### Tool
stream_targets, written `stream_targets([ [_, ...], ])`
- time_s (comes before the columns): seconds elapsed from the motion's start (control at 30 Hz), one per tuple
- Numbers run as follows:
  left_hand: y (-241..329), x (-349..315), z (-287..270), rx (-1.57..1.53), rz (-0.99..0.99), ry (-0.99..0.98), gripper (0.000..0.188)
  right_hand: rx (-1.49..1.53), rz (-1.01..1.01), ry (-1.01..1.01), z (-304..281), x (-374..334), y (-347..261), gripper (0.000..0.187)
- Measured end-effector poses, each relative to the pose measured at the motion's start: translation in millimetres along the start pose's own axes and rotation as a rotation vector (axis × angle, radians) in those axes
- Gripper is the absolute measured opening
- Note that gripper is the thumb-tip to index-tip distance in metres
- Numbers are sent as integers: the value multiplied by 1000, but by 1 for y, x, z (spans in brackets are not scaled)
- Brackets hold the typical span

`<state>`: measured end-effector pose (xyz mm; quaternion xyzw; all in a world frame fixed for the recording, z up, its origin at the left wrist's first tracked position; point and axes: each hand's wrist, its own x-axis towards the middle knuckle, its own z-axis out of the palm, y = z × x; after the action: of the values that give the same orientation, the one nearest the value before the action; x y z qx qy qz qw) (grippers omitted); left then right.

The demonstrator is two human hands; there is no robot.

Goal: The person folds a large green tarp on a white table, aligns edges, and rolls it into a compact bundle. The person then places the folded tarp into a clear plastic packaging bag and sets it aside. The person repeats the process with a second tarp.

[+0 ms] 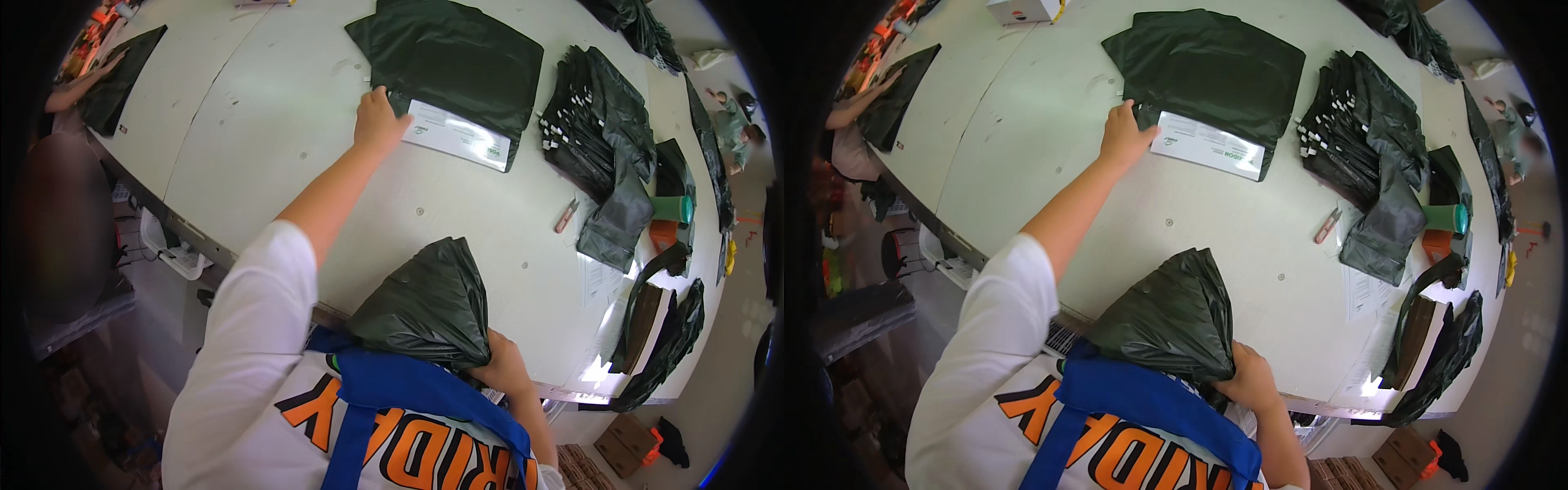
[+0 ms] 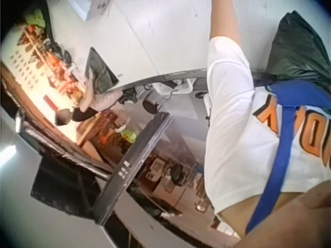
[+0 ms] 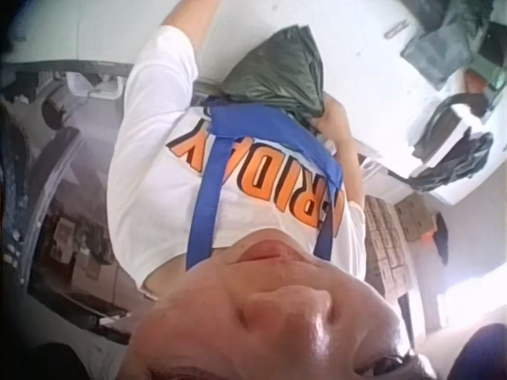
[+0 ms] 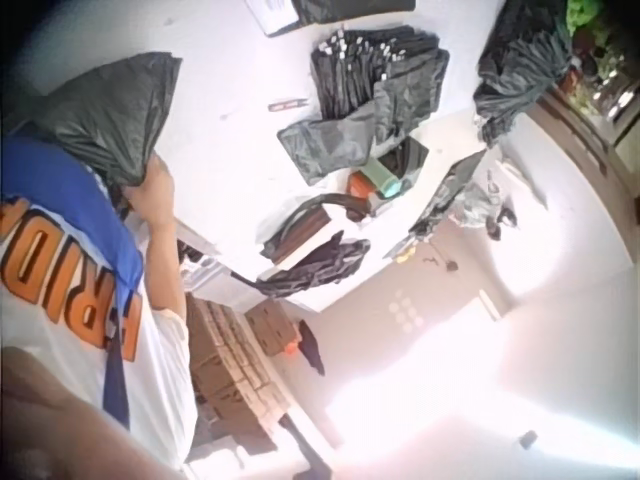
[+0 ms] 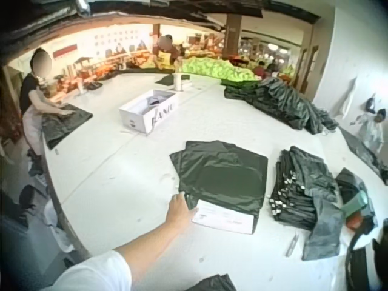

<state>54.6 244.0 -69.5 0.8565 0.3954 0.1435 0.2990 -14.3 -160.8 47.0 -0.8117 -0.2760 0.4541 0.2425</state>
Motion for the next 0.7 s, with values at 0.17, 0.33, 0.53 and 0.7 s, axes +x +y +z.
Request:
stream_targets([
  [0.17,17,32,10,17,-258,-95,58,128,161,107,-8,-4,-1,49],
  [0.33,-21,-28,-29,-140,-167,-86,59,277,179,295,-21,-14,17,48],
  [0.53,-58,-207,-87,-279,-506,-433,68,248,84,343,-40,-1,11,52],
  [0.7,-53,-280,-110,463,115,-276,58,270,136,269,-11,11,8,50],
])
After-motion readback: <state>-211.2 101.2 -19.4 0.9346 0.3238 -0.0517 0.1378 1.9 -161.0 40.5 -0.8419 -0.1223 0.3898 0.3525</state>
